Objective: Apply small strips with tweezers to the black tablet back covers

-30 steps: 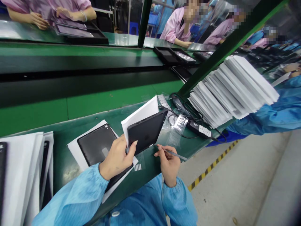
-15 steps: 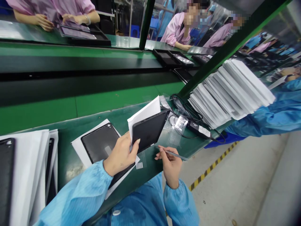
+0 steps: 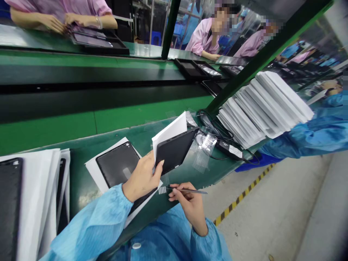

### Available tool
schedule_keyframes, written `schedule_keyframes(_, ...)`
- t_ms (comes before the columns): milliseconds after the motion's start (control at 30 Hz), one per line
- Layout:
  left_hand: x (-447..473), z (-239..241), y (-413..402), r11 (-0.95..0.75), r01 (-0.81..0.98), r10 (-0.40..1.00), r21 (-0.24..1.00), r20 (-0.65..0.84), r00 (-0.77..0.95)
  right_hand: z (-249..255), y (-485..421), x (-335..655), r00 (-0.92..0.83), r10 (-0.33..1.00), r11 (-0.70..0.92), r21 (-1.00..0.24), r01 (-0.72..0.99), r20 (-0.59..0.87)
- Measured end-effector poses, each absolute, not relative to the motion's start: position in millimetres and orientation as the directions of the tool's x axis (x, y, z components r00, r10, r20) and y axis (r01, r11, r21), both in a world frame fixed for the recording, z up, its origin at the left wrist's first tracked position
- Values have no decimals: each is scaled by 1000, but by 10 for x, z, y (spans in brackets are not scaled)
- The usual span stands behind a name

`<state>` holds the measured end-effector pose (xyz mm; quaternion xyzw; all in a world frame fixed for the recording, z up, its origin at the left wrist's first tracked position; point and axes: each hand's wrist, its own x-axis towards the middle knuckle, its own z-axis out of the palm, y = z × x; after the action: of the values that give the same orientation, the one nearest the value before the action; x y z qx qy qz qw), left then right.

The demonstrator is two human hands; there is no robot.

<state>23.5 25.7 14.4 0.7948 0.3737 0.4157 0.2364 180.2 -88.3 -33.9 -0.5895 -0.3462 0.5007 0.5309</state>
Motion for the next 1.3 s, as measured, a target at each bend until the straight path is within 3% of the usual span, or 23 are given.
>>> schedule_keyframes(1300, 240, 180, 260, -635, 382, 770, 671, 515, 376, -379, -868, 1783, 198, 949, -221, -967, -127, -243)
